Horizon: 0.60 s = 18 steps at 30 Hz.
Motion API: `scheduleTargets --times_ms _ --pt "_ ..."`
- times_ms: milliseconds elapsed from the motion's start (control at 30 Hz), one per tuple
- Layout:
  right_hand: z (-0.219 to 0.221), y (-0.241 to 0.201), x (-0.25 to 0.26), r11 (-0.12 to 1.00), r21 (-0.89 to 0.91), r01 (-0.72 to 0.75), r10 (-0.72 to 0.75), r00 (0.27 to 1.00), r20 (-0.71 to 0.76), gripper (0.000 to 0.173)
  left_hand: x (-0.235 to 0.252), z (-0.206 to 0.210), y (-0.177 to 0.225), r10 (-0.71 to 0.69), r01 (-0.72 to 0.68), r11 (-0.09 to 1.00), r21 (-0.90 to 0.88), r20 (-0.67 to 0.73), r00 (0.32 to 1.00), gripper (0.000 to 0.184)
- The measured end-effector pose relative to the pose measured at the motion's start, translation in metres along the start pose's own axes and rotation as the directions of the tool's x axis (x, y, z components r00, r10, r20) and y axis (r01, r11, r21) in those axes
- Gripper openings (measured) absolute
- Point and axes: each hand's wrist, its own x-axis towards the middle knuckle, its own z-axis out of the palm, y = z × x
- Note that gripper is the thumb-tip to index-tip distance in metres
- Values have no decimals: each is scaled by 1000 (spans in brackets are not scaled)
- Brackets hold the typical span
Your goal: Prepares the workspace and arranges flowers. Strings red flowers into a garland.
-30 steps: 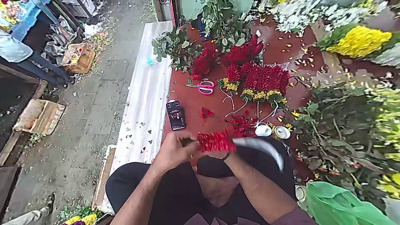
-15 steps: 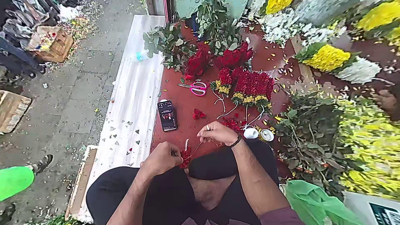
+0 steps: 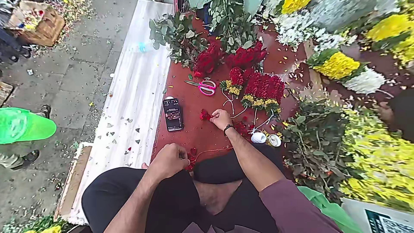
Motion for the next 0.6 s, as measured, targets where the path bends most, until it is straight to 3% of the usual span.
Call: scheduleTargets --times_ms 100,333,467,600 --pt "5 1 4 999 -41 -8 8 1000 -3 44 -1 3 3 10 -10 1000 -1 2 1000 16" --pt "6 -8 10 998 55 32 -32 999 2 30 1 2 -2 -28 28 1000 -9 3 1000 17" --pt "12 -5 25 997 13 81 -81 996 -46 42 7 4 -1 -30 30 1000 -7 14 999 17" --pt "15 -14 21 993 -17 118 -119 990 -70 21 8 6 -7 -27 27 1000 -5 12 1000 18"
